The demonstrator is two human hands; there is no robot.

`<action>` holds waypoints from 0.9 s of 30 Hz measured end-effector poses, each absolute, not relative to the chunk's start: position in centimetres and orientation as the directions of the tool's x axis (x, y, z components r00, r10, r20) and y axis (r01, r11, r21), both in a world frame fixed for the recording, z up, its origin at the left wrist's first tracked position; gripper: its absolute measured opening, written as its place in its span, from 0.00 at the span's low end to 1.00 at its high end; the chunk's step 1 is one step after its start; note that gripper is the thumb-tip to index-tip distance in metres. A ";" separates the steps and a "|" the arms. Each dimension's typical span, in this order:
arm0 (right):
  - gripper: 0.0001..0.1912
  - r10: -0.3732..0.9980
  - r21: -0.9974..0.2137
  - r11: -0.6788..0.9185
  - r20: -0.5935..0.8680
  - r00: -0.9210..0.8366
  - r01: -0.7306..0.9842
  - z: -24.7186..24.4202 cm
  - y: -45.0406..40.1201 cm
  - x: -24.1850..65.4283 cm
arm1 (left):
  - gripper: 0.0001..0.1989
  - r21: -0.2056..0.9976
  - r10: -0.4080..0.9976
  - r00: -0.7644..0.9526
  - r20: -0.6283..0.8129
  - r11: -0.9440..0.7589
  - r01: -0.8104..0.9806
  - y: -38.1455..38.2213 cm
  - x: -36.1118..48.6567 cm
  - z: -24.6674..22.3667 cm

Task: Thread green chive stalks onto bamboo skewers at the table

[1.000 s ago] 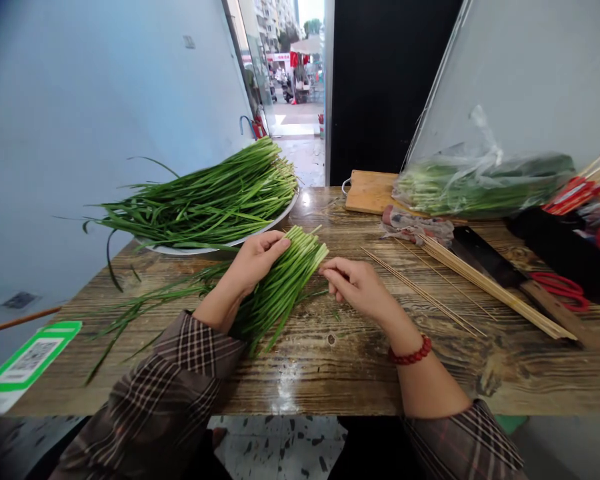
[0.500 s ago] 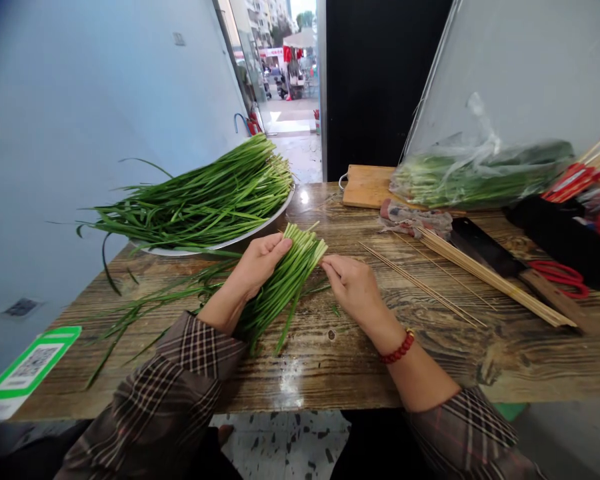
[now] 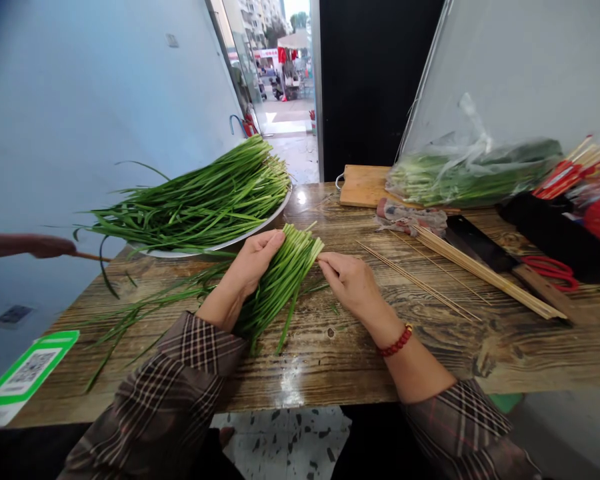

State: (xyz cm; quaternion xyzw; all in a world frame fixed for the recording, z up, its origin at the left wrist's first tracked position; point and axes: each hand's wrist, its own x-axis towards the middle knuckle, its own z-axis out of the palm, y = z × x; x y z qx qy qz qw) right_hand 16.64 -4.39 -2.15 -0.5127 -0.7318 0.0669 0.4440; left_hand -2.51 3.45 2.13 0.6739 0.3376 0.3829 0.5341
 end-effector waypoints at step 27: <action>0.12 0.881 -0.659 0.364 0.474 -0.012 0.658 -1.3 -4.7 17.0 | 0.20 0.912 0.857 0.453 0.246 -0.363 0.192 3.3 -2.1 1.9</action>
